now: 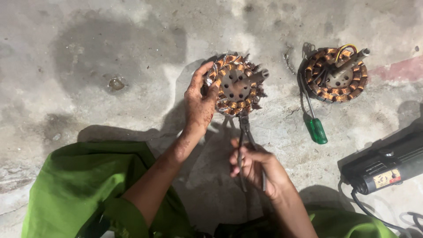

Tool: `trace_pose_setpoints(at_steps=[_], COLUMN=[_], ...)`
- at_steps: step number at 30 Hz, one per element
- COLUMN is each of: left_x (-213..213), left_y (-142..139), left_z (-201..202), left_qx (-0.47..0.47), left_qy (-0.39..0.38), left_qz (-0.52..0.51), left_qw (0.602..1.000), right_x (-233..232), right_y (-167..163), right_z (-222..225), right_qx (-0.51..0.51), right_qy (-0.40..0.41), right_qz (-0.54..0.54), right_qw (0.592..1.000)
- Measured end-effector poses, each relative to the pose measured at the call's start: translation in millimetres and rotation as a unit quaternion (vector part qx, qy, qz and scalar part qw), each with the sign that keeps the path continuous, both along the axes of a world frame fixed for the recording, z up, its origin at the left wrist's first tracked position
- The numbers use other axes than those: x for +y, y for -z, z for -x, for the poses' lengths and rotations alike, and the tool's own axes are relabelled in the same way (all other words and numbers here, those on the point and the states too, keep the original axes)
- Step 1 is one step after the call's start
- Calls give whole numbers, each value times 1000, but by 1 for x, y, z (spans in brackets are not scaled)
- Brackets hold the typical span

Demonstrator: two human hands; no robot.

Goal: The person sits on the floor and uses pliers to pull and remove copper windings from a motor stator. They then use an angle grinder to cut or smooth the stator surface. The person repeats this process on multiple stators.

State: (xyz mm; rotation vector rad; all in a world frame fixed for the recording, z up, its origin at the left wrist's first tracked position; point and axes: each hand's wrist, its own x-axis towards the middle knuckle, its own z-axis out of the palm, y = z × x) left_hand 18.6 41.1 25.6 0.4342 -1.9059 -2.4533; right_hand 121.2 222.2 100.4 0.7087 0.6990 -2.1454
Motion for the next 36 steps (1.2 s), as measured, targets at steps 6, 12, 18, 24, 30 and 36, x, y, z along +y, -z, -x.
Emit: trace_pose_setpoints(at_steps=[6,12,18,24,30,36], left_x=[-6,-5,-6,-7,-5,-52], left_y=[-6,-14,-19,-8,2,-55], left_z=[2,5,0,-3,-1,-1], left_qx=[-86,-81,-156,-139,-163,-27], left_qy=[-7,-17,33,31,22,38], left_qz=[-62,-95,-23,85,169,324], left_qw=[994,992,987,986,972,945], right_x=[2,26,71,104,173,264], right_y=[-21,-48,-15,4,7,10], right_z=[-1,-19,-27,-34,-47,-49], right_qx=[-78,8,144,273,297,217], right_qy=[116,-67,-208,-392,-271,-134], right_qz=[175,-122,-475,-708,-763,-934], right_qw=[975,990,843,519,506,249])
